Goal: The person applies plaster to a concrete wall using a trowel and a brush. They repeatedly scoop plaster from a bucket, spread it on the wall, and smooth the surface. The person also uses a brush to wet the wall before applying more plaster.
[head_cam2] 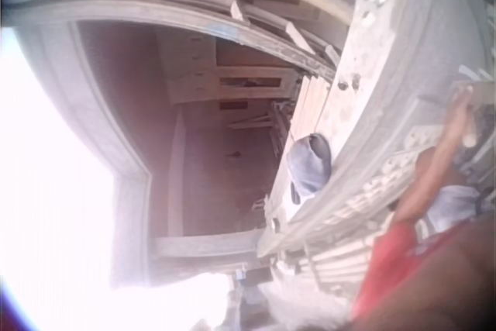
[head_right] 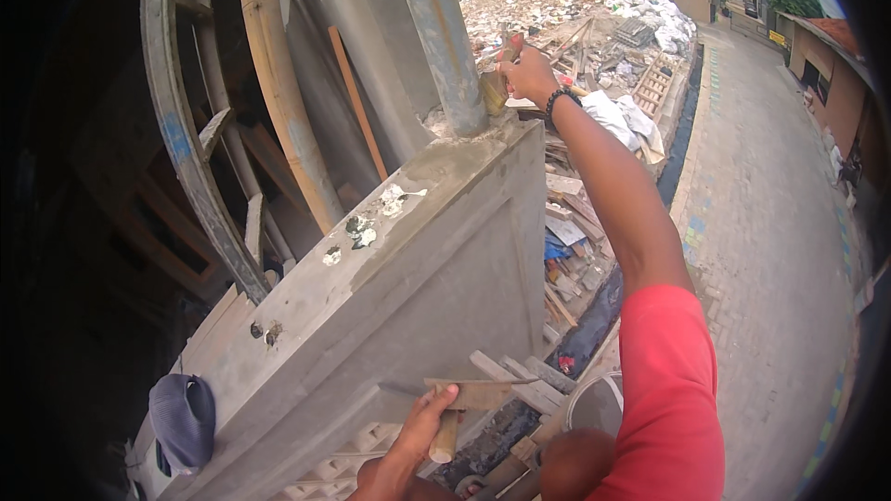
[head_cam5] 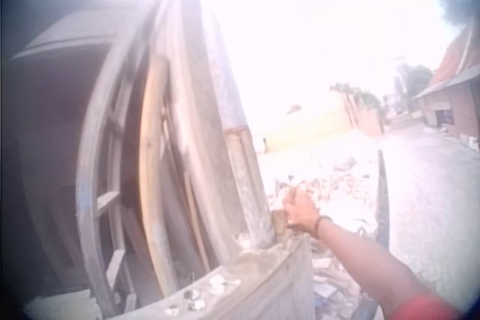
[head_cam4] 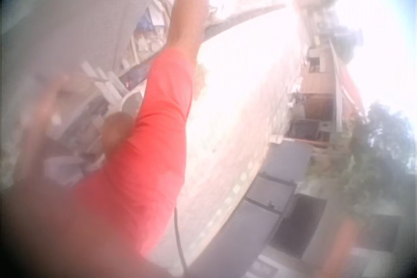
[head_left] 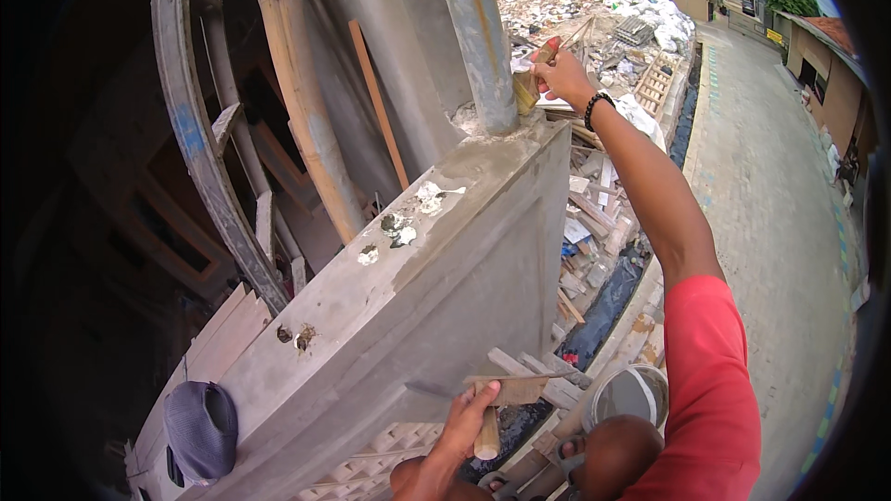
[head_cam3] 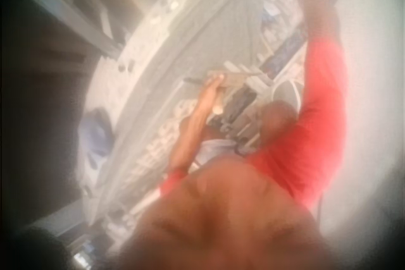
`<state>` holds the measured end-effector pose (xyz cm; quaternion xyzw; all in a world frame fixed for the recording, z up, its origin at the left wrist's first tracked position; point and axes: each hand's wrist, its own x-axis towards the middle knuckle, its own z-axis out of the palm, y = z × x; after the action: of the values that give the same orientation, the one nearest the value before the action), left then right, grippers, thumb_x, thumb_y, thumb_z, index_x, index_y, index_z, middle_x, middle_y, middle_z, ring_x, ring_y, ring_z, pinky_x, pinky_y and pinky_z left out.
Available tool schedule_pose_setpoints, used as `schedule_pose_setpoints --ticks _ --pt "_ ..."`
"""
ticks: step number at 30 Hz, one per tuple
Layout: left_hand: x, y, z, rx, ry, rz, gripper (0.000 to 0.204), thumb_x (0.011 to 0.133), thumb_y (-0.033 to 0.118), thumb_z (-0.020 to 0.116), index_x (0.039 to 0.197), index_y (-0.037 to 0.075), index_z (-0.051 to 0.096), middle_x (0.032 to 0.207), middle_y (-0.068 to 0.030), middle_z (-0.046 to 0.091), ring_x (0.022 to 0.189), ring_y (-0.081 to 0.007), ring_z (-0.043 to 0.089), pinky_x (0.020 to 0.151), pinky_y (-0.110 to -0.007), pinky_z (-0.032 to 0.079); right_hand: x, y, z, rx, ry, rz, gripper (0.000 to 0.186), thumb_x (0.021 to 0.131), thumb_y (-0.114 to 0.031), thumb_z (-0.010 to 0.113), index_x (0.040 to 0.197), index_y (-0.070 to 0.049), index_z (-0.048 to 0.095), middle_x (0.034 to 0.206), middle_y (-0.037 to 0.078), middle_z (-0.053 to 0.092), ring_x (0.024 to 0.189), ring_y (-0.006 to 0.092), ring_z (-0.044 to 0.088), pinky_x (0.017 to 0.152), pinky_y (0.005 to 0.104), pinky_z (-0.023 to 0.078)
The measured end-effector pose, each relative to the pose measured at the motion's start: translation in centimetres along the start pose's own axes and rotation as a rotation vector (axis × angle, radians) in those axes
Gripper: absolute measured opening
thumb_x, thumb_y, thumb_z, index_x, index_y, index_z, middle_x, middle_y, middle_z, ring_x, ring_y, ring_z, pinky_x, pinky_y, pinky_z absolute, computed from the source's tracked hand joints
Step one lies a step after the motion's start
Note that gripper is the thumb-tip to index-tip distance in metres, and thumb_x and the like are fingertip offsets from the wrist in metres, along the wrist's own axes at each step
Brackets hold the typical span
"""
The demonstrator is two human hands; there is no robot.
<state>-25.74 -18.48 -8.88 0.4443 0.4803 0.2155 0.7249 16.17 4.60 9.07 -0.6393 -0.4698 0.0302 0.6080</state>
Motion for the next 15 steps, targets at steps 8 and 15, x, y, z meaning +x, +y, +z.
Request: schedule_pose_setpoints --ticks 8,15 --pt "-0.3 0.2 0.1 0.009 -0.011 -0.015 0.046 0.088 0.042 0.059 0.11 0.002 0.058 0.093 -0.0048 0.058 0.081 -0.0132 0.053 0.071 -0.028 0.044 -0.9 -0.5 -3.4 0.037 -0.031 0.041 0.027 0.078 -0.018 0.059 0.097 0.001 0.062 0.077 0.014 0.066 0.061 0.0202 0.065 0.055 0.0329 0.05" --pt "0.4 0.3 0.1 -0.001 -0.016 -0.021 0.041 0.089 0.036 0.06 0.11 0.001 0.059 0.096 -0.0054 0.06 0.082 -0.0125 0.055 0.073 -0.027 0.045 -1.5 1.7 -5.5 -0.422 0.311 -0.37 0.018 0.081 -0.014 0.06 0.095 -0.003 0.061 0.075 0.009 0.064 0.066 0.0178 0.064 0.055 0.0303 0.05"
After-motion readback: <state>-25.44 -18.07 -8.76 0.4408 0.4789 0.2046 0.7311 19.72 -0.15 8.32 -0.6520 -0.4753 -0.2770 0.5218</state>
